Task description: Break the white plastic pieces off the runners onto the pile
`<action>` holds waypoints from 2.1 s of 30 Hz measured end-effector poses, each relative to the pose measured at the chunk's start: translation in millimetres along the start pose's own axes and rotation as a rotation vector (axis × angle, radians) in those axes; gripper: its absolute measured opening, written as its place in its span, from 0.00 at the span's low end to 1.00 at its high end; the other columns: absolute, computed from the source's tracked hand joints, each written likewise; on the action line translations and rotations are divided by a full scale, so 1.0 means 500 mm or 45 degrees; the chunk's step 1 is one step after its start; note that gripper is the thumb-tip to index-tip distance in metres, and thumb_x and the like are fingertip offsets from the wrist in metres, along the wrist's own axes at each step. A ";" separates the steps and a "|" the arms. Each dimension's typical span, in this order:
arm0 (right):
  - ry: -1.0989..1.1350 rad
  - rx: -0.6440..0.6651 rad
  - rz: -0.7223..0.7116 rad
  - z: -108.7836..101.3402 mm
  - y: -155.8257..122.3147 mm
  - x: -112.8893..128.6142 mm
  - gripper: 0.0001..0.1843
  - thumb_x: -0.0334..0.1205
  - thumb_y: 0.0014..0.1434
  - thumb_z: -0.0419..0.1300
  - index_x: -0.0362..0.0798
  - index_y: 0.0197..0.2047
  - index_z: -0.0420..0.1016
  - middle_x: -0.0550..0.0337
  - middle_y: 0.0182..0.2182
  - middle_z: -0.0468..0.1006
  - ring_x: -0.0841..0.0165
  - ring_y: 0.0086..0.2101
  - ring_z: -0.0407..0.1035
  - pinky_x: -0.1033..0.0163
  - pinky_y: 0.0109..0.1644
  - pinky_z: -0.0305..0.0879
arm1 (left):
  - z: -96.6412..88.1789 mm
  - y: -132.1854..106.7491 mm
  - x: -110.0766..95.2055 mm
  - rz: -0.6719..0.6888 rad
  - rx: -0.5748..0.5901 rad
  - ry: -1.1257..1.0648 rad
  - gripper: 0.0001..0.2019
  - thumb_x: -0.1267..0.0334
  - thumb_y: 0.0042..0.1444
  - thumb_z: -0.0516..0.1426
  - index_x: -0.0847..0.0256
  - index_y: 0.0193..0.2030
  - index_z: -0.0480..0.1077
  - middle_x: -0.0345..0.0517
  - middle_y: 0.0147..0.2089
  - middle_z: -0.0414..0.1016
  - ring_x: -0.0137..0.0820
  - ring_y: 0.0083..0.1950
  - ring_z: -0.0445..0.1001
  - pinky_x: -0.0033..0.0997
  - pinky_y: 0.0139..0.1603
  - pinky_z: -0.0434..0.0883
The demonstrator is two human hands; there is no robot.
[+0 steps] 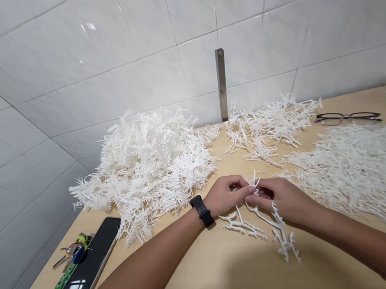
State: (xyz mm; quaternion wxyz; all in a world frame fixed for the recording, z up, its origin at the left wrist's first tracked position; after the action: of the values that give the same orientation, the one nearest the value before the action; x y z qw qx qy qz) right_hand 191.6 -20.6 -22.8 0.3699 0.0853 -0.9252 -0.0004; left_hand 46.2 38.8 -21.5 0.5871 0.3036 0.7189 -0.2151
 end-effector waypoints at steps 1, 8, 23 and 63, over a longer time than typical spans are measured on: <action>-0.008 -0.008 -0.026 0.000 0.001 0.002 0.20 0.54 0.61 0.57 0.50 0.25 0.61 0.65 0.21 0.65 0.69 0.24 0.58 0.63 0.29 0.51 | 0.001 0.000 0.000 -0.001 -0.007 -0.004 0.19 0.48 0.53 0.62 0.65 0.28 0.70 0.39 0.25 0.69 0.25 0.29 0.63 0.26 0.32 0.61; 0.036 0.081 -0.181 -0.003 -0.002 0.008 0.22 0.52 0.68 0.49 0.49 0.25 0.61 0.64 0.21 0.64 0.68 0.25 0.58 0.63 0.30 0.52 | 0.001 -0.005 -0.001 0.072 0.086 0.121 0.19 0.48 0.60 0.56 0.64 0.30 0.69 0.38 0.27 0.67 0.26 0.30 0.62 0.26 0.34 0.60; 0.031 0.172 -0.328 -0.004 -0.012 0.027 0.17 0.45 0.69 0.49 0.48 0.31 0.68 0.60 0.27 0.71 0.67 0.29 0.64 0.63 0.35 0.57 | 0.004 -0.001 -0.021 0.196 0.325 0.150 0.24 0.44 0.59 0.57 0.64 0.24 0.66 0.41 0.31 0.62 0.28 0.35 0.63 0.29 0.40 0.62; -0.024 -0.363 -0.246 -0.072 -0.011 0.028 0.11 0.43 0.64 0.55 0.49 0.32 0.73 0.58 0.29 0.76 0.65 0.30 0.68 0.61 0.35 0.61 | -0.006 -0.013 -0.013 0.165 -0.050 0.131 0.23 0.48 0.63 0.54 0.66 0.49 0.78 0.49 0.39 0.79 0.32 0.38 0.73 0.31 0.42 0.69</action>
State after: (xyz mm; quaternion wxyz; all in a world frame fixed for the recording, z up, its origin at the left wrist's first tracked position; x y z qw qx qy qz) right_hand 207.4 -25.9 12.6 0.3676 0.1206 -0.9067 -0.1681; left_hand 40.2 35.1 -14.9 0.5679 0.3486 0.7311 -0.1465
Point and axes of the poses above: each hand's wrist, its own y-axis towards the middle knuckle, its own z-axis out of the palm, x = y × z, the point moved 4 cm from there along y, towards the middle knuckle
